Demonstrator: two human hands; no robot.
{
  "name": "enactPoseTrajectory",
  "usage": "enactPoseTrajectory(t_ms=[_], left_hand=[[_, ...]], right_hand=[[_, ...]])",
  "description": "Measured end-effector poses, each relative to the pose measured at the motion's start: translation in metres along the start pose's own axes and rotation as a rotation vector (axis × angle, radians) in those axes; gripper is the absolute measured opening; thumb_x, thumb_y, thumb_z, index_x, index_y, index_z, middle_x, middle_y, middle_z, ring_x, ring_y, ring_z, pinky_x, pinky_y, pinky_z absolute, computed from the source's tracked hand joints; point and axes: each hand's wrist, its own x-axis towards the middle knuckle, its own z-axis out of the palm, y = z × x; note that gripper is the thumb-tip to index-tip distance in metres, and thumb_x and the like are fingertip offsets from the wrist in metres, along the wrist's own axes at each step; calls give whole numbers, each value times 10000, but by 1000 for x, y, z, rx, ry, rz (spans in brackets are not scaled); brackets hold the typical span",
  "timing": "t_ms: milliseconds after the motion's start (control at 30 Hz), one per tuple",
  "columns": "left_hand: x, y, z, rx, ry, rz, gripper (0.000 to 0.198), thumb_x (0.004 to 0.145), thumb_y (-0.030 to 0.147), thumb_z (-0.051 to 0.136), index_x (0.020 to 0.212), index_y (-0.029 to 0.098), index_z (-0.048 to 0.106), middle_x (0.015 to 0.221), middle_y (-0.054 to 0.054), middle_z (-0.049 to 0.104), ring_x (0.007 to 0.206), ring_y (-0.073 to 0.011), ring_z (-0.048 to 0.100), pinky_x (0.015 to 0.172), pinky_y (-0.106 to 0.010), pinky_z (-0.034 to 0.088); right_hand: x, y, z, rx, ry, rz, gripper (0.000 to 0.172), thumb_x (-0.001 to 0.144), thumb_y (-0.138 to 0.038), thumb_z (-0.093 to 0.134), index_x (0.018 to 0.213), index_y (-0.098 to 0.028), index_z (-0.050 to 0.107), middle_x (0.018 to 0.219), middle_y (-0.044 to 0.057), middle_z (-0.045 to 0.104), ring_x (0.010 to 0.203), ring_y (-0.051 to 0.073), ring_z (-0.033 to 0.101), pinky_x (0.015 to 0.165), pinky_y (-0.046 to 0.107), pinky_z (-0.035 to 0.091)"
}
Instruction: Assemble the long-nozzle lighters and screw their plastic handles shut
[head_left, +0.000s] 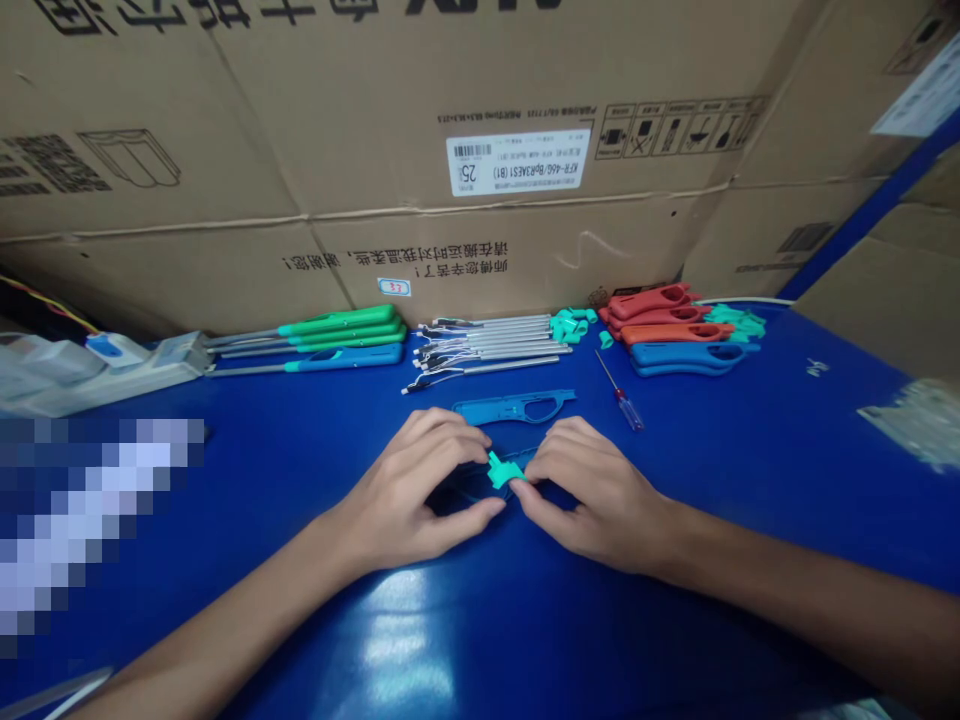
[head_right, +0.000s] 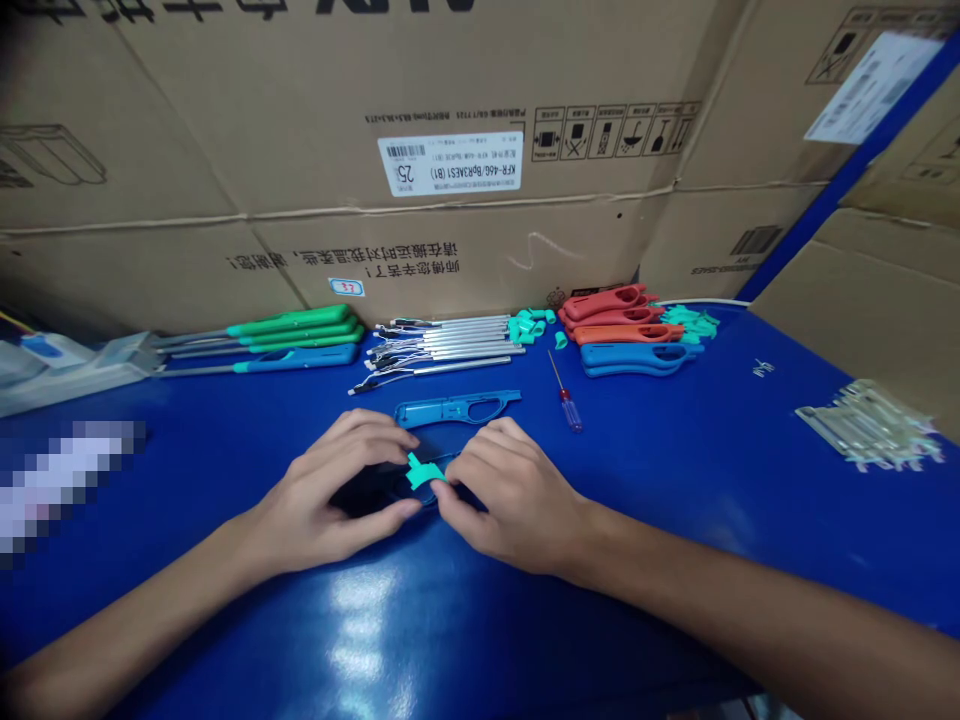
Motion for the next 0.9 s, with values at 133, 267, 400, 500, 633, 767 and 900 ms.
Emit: enactPoseTrajectory(t_ms=[133, 267, 400, 500, 633, 767, 900], left_hand=[[-1, 0, 1, 53, -6, 21, 236, 849, 166, 731, 1045, 145, 603, 1021, -97, 706, 1002, -228, 610, 872, -408, 515], [0, 0, 2, 88, -14, 26, 188, 854, 132, 705, 1024, 145, 624, 1010, -92, 705, 981, -227, 612, 865, -408, 512], [-1, 0, 2, 99, -10, 27, 177, 861, 120, 687, 1026, 140, 626, 999, -93, 707, 969, -230, 612, 851, -406, 511], [-2, -1, 2, 99, -12, 20, 171, 872, 124, 674, 1036, 141, 628, 1001, -97, 708, 966, -234, 611, 844, -410, 510], [-2, 0, 2, 101, -31, 5, 155, 881, 136, 661, 1034, 145, 644, 1009, -98, 711, 967, -237, 614, 844, -413, 510], [-2, 0, 1, 94, -45, -8, 136, 881, 140, 648, 1017, 136, 659, 1009, -97, 710, 967, -233, 615, 851, -414, 509], [-1, -1, 1, 96, -43, -12, 109, 881, 152, 642, 987, 144, 669, 997, -90, 709, 957, -227, 617, 846, -409, 508]], right_hand=[[1, -1, -1, 18, -48, -21, 216, 937, -160, 569, 722, -160, 586, 656, 13, 595, 641, 143, 519, 700, 318, 425], [2, -1, -3, 43, -97, -52, 201, 948, -187, 588, 752, -142, 598, 719, 36, 622, 692, 152, 542, 717, 322, 435], [2, -1, -5, 54, -148, -34, 136, 942, -201, 611, 833, -123, 634, 813, 65, 661, 776, 175, 582, 761, 338, 454], [1, -1, -6, 60, -164, -27, 116, 938, -208, 620, 889, -110, 657, 860, 80, 675, 820, 188, 602, 786, 349, 467], [0, 0, -7, 61, -182, -22, 125, 941, -216, 622, 905, -105, 668, 878, 84, 678, 841, 194, 606, 797, 355, 470], [0, 0, -7, 50, -189, -13, 117, 941, -196, 608, 921, -98, 669, 892, 89, 683, 856, 201, 608, 808, 366, 468], [0, 1, -6, 28, -176, 2, 110, 941, -158, 581, 940, -90, 668, 902, 95, 685, 864, 201, 603, 813, 367, 463]])
